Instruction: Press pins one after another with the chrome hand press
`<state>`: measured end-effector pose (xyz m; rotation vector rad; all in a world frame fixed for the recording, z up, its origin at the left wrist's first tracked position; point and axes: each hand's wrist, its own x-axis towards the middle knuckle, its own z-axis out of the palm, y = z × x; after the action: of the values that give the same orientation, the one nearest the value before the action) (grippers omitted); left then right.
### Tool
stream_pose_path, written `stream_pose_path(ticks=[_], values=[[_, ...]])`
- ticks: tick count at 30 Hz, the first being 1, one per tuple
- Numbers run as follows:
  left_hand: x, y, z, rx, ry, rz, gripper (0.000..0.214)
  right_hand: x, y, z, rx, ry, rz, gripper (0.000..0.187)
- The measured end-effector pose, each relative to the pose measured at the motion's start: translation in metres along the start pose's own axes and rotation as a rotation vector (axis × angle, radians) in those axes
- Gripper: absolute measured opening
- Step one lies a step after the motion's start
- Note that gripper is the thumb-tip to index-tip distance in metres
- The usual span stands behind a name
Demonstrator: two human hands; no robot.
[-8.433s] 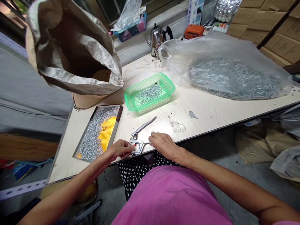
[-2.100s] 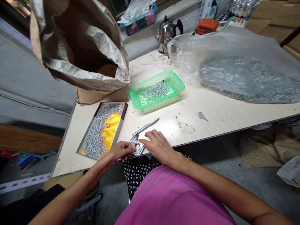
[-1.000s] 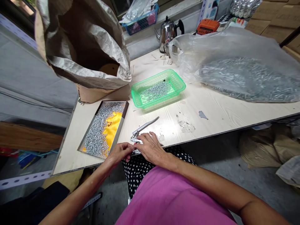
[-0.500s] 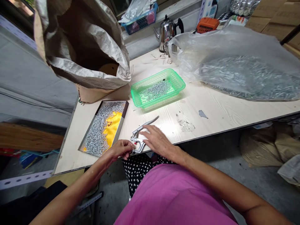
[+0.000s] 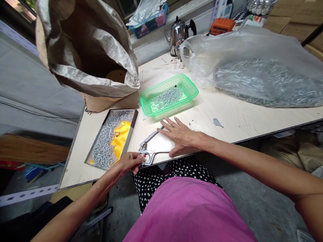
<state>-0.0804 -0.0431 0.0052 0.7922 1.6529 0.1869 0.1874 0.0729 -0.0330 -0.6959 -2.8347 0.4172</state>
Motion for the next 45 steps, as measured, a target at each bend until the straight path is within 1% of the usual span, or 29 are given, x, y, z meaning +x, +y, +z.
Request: stream_pose_path(ticks=[3, 5, 14, 19, 21, 22, 23, 26, 27, 28, 30, 32, 33, 35, 38, 40, 41, 43, 45], values=[[-0.001, 0.0, 0.003, -0.024, 0.03, -0.009, 0.027, 0.011, 0.0, -0.005, -0.028, -0.128, -0.029, 0.116], [-0.002, 0.0, 0.004, -0.036, 0.042, -0.012, 0.026, 0.015, -0.004, -0.008, -0.043, -0.173, -0.024, 0.112], [-0.003, -0.003, 0.006, -0.034, 0.055, -0.006, 0.023, 0.007, -0.029, -0.018, -0.02, -0.147, 0.064, 0.079], [-0.004, -0.006, 0.01, -0.013, 0.128, -0.019, 0.02, 0.007, -0.036, -0.012, -0.052, -0.137, 0.117, 0.059], [-0.008, -0.009, 0.013, 0.074, 0.174, -0.009, 0.021, 0.005, -0.036, -0.008, -0.055, -0.131, 0.119, 0.052], [-0.011, -0.01, 0.014, 0.161, 0.222, 0.037, 0.022, 0.004, -0.036, -0.007, -0.049, -0.126, 0.116, 0.05], [-0.015, -0.011, 0.015, 0.27, 0.294, 0.114, 0.023, 0.002, -0.037, -0.007, -0.039, -0.118, 0.114, 0.049], [-0.026, -0.013, 0.022, 0.605, 0.551, 0.451, 0.021, 0.0, -0.038, -0.009, 0.001, -0.096, 0.109, 0.047], [-0.028, -0.011, 0.025, 0.686, 0.6, 0.558, 0.02, 0.0, -0.039, -0.01, 0.009, -0.092, 0.108, 0.046], [-0.027, -0.009, 0.028, 0.75, 0.621, 0.649, 0.022, 0.0, -0.04, -0.011, 0.013, -0.092, 0.109, 0.046], [-0.021, 0.0, 0.035, 0.859, 0.597, 0.802, 0.032, 0.002, -0.042, -0.013, 0.011, -0.098, 0.115, 0.046], [-0.007, 0.011, 0.04, 0.954, 0.554, 0.905, 0.048, 0.003, -0.045, -0.014, -0.001, -0.109, 0.131, 0.048], [0.001, 0.017, 0.042, 0.992, 0.531, 0.932, 0.055, 0.004, -0.046, -0.014, -0.006, -0.116, 0.141, 0.05], [0.016, 0.028, 0.043, 1.047, 0.471, 0.949, 0.062, 0.003, -0.048, -0.016, -0.001, -0.128, 0.156, 0.05], [0.029, 0.04, 0.041, 1.101, 0.368, 0.935, 0.064, 0.001, -0.052, -0.02, 0.044, -0.111, 0.181, 0.054], [0.03, 0.045, 0.038, 1.135, 0.325, 0.925, 0.064, 0.0, -0.055, -0.023, 0.06, -0.104, 0.211, 0.057], [0.03, 0.046, 0.037, 1.143, 0.311, 0.924, 0.062, 0.0, -0.056, -0.024, 0.056, -0.112, 0.224, 0.056], [0.029, 0.046, 0.035, 1.131, 0.288, 0.927, 0.055, 0.002, -0.058, -0.024, 0.029, -0.138, 0.232, 0.045], [0.03, 0.044, 0.035, 1.092, 0.291, 0.94, 0.045, 0.007, -0.058, -0.021, -0.004, -0.151, 0.216, 0.031]])
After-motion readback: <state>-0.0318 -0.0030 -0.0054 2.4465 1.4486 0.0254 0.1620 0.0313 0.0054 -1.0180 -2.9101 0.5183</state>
